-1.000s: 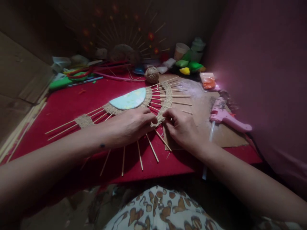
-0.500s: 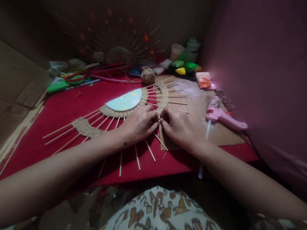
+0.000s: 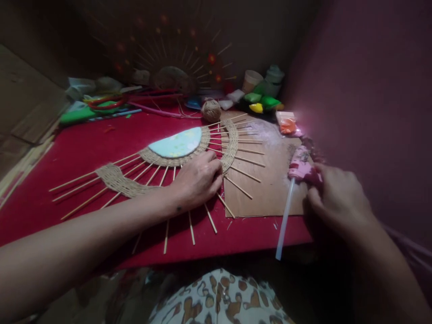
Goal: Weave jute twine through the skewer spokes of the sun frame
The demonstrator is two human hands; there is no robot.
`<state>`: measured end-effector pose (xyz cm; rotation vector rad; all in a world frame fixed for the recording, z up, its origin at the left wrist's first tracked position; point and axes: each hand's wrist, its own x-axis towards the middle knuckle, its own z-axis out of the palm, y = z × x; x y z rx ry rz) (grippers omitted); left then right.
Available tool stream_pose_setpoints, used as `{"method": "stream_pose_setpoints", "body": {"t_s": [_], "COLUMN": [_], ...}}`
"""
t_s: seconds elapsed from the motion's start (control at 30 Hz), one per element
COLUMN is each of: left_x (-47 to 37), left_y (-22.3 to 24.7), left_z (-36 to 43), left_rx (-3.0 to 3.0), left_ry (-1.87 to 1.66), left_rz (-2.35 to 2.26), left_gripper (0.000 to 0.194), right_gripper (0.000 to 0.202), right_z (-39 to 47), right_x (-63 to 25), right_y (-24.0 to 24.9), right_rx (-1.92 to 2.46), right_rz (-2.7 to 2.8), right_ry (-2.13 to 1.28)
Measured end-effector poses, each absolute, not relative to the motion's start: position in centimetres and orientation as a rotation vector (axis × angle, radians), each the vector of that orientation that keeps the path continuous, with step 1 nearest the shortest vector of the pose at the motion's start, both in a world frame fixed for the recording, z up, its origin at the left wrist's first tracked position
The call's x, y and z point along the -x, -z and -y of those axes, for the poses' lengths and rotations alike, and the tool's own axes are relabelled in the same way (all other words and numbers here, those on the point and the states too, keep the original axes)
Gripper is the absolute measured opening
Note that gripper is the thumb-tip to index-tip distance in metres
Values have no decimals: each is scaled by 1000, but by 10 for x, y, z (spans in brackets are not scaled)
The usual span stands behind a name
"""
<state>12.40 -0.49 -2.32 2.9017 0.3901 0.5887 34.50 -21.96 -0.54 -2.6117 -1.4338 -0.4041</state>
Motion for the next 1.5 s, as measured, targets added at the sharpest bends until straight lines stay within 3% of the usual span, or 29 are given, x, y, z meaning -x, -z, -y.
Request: {"method": "stream_pose_setpoints", "body": {"t_s": [0.23,0.43,0.53,0.63,0.77,1.07,1.5], "left_x": [-124,-125,-125,-125,-124,-125,-125], "left_y": [26,26,26,26,24,26,24], "left_z": [1,0,0,-1,-1,0,3], "left_rx": [-2786,-2686,-2663,-2637,-2614,-2623,-2631], "left_ry": [-674,-684,-676,-671,-645,-688,-661], "left_rz": [-364,-386,-407,-437,-459,-444,-472], "left_gripper": [12,13,14,14,14,16,14], "right_gripper": [47,26,18,36,44,23,44], "right_z": [206,214,222,219,205,211,199], "right_x": [-365,-347,-323,-298,-278,-289,-288], "right_y": [23,1,-12,-20,-18,19,23], "right_rx": [2588,2417,2232,1985,1764,1904,1717], "right_rz": [1539,1319,1184,1217,1438,1455,1599], "right_ry": [455,394,56,-413,-658,-610,-504]}}
